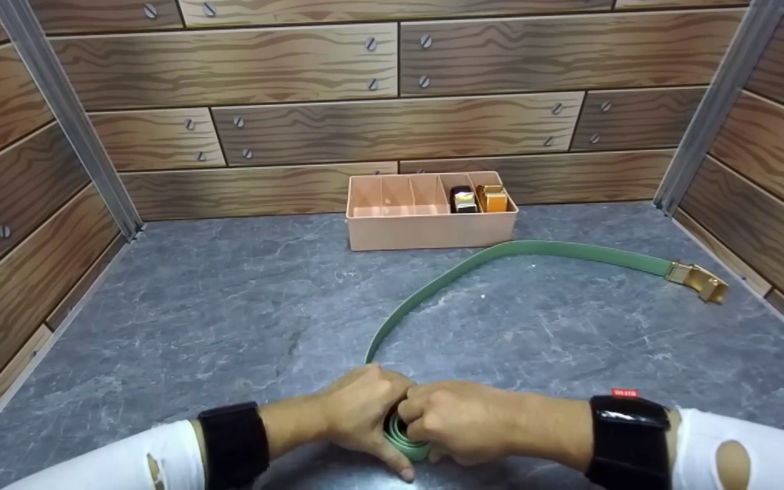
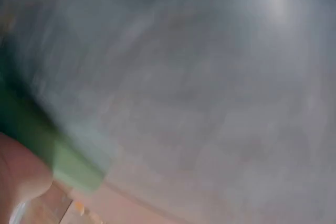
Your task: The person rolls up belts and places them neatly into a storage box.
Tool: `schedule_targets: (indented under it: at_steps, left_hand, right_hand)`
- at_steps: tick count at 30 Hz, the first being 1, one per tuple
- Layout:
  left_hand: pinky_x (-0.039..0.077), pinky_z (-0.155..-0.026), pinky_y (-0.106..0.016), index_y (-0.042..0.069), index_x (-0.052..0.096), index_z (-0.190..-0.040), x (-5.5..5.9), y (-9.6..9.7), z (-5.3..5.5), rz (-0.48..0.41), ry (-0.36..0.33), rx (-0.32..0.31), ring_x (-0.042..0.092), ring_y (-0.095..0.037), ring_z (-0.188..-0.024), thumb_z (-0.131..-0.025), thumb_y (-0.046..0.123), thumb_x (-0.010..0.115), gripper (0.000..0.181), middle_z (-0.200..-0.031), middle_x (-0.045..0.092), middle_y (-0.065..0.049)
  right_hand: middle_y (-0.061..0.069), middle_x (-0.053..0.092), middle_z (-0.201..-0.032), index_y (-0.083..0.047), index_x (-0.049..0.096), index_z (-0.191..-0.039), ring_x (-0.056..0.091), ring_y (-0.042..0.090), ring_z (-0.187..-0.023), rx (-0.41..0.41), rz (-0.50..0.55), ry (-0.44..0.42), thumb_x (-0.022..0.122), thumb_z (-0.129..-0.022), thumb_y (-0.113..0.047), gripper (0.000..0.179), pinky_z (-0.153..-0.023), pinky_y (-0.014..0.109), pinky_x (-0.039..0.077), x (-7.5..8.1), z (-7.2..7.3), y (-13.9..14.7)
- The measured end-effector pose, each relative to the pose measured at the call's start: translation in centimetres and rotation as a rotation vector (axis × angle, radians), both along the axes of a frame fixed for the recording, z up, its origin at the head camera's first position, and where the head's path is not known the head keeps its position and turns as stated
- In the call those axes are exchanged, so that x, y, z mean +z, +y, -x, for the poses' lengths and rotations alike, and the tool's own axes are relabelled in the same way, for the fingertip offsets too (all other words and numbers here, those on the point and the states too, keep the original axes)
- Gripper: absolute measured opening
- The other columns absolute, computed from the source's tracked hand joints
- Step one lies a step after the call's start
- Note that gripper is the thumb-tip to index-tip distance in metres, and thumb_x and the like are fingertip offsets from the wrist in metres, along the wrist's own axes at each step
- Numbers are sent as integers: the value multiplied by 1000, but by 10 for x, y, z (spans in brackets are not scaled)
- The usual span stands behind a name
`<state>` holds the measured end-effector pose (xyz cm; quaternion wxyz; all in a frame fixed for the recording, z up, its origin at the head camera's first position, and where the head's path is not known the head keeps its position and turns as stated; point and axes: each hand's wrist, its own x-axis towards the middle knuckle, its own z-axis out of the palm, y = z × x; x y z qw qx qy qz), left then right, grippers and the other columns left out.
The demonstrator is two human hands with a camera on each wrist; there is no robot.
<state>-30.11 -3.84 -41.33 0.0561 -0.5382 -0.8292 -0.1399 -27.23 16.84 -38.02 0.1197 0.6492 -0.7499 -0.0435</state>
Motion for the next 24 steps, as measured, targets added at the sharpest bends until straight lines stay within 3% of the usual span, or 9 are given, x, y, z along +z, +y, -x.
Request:
schedule_targets:
  at_steps: [3, 6, 11, 17, 20, 24]
  left_hand:
    - [35, -63, -9, 20, 62, -86, 2, -1, 4, -4, -40, -59, 44, 7, -69, -59, 58, 88, 54, -78, 57, 12]
    - [29, -62, -11, 21, 63, -76, 0, -2, 5, -64, -49, -85, 38, 8, -65, -57, 55, 90, 48, -72, 53, 12]
    - [31, -56, -9, 22, 64, -71, -4, 2, 1, -159, 69, -102, 37, 8, -62, -55, 62, 88, 49, -67, 51, 13]
    - [35, -62, -8, 21, 62, -81, -1, -3, 3, -67, 74, -139, 42, 4, -70, -62, 60, 86, 49, -79, 51, 11]
    - [38, -67, -15, 22, 62, -85, -1, -6, 2, -7, 174, -149, 48, -1, -74, -70, 65, 77, 48, -82, 53, 11]
    - [40, -70, -21, 22, 61, -91, -2, -9, -3, 80, 419, -123, 52, -6, -78, -81, 73, 59, 52, -84, 55, 11]
  right_hand:
    - [-11, 56, -90, -21, 69, -82, 55, 4, -85, -6, -32, 11, 85, -70, -29, 23, -82, 14, 48, 1, 0, 0]
    - [-10, 55, -89, -21, 68, -82, 54, 3, -83, -18, -32, 30, 84, -73, -35, 24, -79, 14, 48, 1, -1, 2]
    - [-9, 53, -85, -20, 64, -81, 51, 3, -78, -7, 3, 49, 77, -80, -45, 28, -75, 17, 47, -2, 0, 3]
    - [-8, 57, -87, -19, 66, -83, 56, 5, -85, 31, -10, 16, 77, -81, -39, 22, -86, 18, 49, -2, 1, 2]
    - [-8, 55, -88, -19, 65, -85, 54, 5, -84, 20, -32, 52, 74, -85, -40, 23, -83, 18, 48, -1, -1, 2]
    - [-6, 58, -96, -18, 64, -91, 57, 6, -90, -11, -74, 167, 68, -90, -44, 27, -85, 19, 50, 0, -7, 3]
